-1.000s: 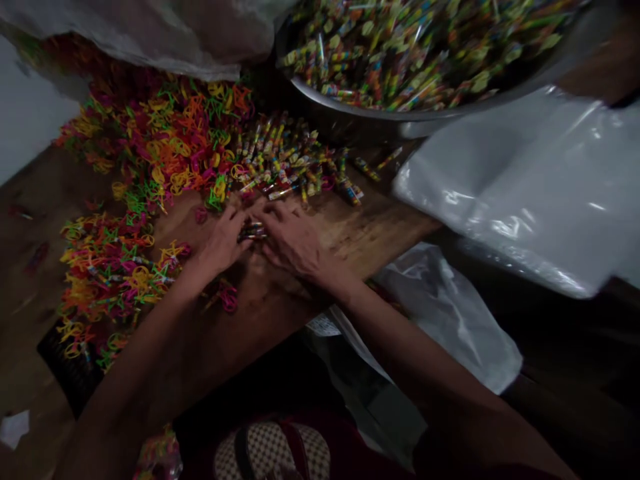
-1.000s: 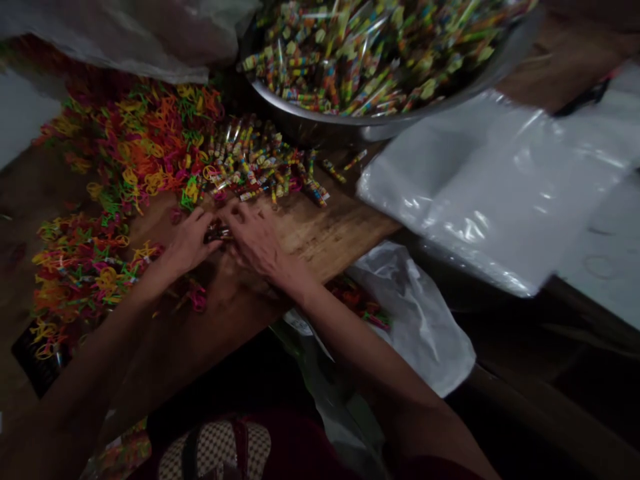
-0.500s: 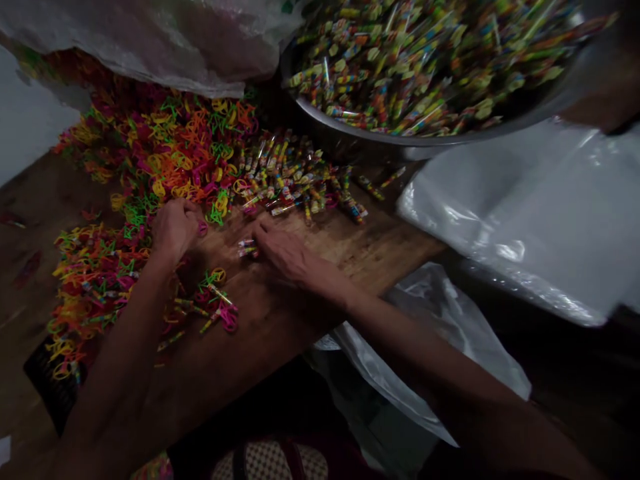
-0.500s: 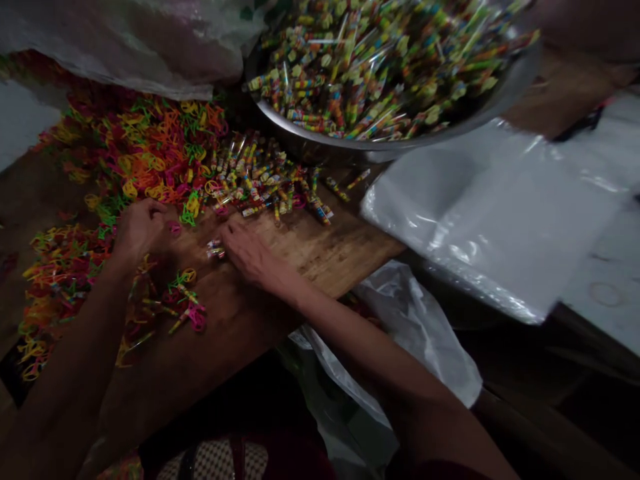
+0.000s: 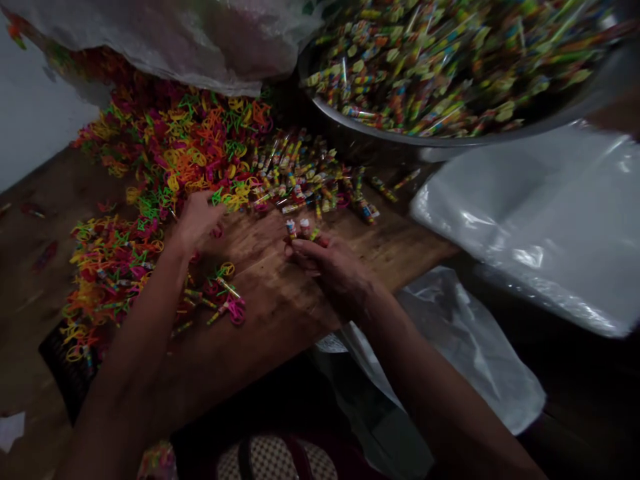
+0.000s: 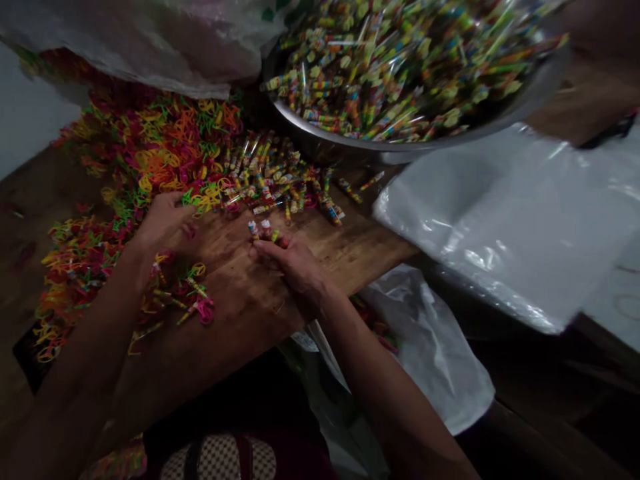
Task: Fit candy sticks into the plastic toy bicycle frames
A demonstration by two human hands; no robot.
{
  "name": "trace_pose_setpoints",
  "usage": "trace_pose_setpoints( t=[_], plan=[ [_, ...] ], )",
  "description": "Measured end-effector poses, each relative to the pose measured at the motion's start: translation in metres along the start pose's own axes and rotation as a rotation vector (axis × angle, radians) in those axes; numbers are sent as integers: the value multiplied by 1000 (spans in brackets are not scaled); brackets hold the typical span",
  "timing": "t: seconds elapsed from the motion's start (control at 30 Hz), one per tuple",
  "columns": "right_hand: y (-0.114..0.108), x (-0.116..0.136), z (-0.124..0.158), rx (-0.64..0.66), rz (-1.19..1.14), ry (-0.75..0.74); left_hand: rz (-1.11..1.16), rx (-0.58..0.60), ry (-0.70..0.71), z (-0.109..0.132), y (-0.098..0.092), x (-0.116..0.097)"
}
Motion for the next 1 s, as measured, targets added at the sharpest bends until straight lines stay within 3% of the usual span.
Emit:
trace_pose_setpoints(
  t=[0.1, 0.4, 0.6, 0.83, 0.9, 1.0],
  plan=[
    [4, -3, -4, -16, 47, -61, 56, 77, -61, 13, 0, -2],
    [18, -5, 14, 38, 124, -203, 28, -38, 48, 46, 4, 0],
    [0, -1, 6, -147, 266, -294, 343, 96, -136, 53, 16, 5],
    [10, -5, -5, -147, 124, -263, 507, 344, -243, 61, 24, 8],
    [20, -4, -7, -72, 82, -187, 527, 408, -238, 67, 28, 5],
    [33, -6, -6, 108, -20, -20, 488, 411, -219, 73, 29, 5]
  ],
)
Point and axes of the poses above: each hand's wrist, its own z-axis away from the middle knuckle, its own y-axis out of the palm, x = y × z, the point moved 5 cm from there along -z, towards the middle knuckle, and after that the axes turned 9 degrees about -x, right-handed, at the moved point
